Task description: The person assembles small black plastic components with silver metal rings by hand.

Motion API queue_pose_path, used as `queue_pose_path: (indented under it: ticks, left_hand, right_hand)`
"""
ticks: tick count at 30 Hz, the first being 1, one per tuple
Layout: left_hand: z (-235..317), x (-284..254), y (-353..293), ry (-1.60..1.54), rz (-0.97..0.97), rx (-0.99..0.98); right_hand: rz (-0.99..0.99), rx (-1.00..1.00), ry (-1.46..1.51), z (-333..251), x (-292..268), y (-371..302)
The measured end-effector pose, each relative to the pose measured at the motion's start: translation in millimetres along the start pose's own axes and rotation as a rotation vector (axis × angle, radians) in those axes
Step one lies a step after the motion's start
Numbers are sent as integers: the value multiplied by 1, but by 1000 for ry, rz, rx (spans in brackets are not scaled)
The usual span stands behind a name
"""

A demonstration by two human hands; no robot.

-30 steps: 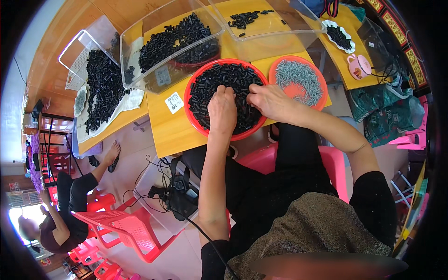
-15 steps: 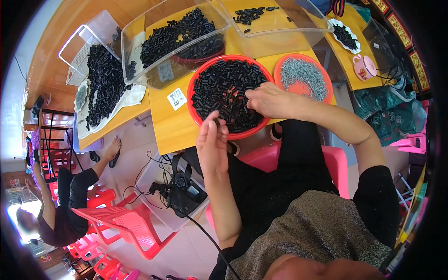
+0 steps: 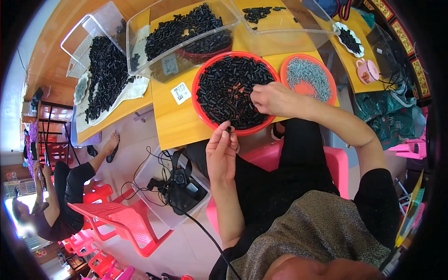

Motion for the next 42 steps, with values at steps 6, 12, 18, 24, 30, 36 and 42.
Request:
queue_pose_path:
  ticks: [6,12,18,24,30,36,42]
  left_hand:
    - [3,-1,-1,80,42,63]
    - [6,3,-5,244,78,117]
    - [16,7,-8,524,63,257]
    - [16,24,-13,619,-107,228]
    - [9,31,-12,558,-171,170]
    - [-7,24,-9,284,-115,75]
    - [-31,9,-4,-105,-9,-54]
  right_hand:
    - [-21,293,711,-32,-27,-2]
    - [35,282,770,-48,-23,-3]
    - [56,281,743,-48,-22,-5]
    - [-69,433,903,-48,-20,-19]
    - [13,573,1359,-42,3,-37]
    - [150,584,1223,-37,-2,-44]
    - [376,237,670,-56,-35,-30]
Point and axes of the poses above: each hand's wrist, its own y-axis towards the middle knuckle, its own x-axis out of the palm, z = x × y, the point moved 9 cm from there along y, towards the middle knuckle, and after that the axes turned 1 degree about x, right-handed, at the moved point
